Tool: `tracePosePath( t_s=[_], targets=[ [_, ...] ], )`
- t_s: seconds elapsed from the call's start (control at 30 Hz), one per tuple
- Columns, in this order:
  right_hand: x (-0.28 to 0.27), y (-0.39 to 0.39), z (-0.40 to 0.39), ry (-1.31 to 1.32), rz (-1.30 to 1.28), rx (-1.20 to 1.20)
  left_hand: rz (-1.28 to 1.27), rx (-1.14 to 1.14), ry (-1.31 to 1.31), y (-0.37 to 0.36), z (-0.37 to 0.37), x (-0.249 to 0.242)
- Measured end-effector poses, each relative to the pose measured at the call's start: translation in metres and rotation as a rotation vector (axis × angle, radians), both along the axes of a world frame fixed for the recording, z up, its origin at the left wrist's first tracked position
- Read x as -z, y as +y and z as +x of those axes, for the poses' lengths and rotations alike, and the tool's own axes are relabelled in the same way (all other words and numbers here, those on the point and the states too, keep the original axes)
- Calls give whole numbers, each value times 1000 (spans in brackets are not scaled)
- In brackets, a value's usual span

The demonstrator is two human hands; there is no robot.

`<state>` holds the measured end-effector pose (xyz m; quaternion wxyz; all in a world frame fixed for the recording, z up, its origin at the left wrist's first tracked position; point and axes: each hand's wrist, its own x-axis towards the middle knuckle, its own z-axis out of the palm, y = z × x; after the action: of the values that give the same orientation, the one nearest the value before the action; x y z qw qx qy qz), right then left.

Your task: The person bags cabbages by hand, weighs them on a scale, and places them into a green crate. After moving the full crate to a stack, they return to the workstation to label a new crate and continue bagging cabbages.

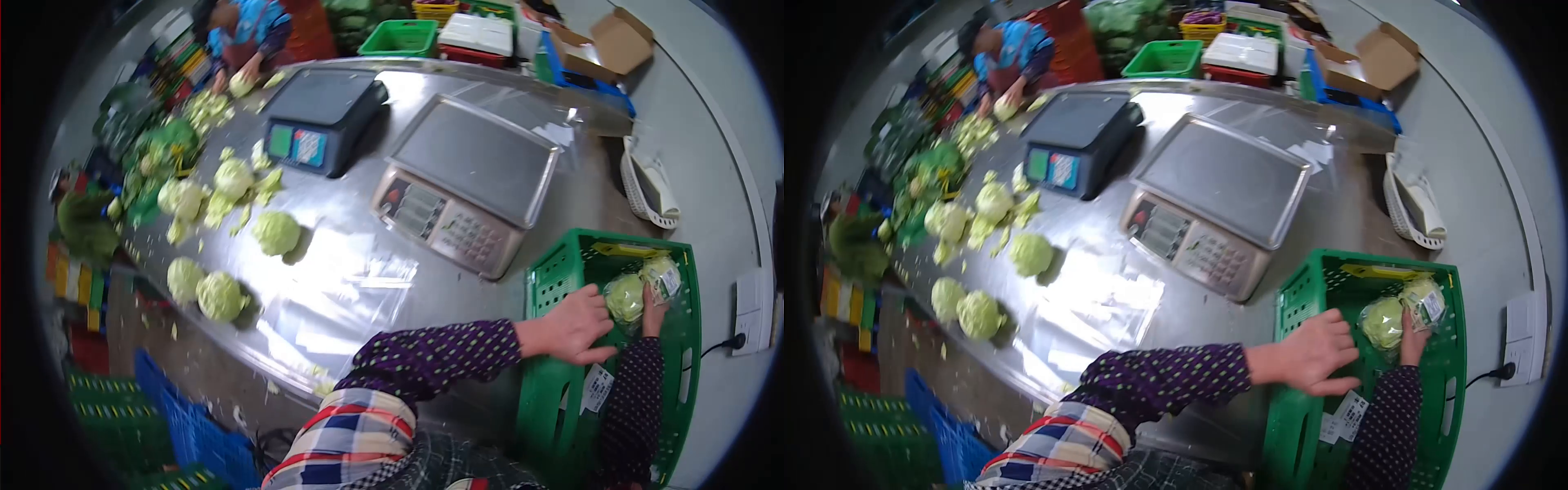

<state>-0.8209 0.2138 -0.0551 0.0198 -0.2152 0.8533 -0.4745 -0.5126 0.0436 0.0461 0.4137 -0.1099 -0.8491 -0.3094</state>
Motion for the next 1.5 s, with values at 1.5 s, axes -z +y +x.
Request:
tracePosePath(
  t_s=[1.5],
  targets=[
    [-65,-207,731,-1165,340,-1244,1464,-650,711,-211,838,89]
  ],
)
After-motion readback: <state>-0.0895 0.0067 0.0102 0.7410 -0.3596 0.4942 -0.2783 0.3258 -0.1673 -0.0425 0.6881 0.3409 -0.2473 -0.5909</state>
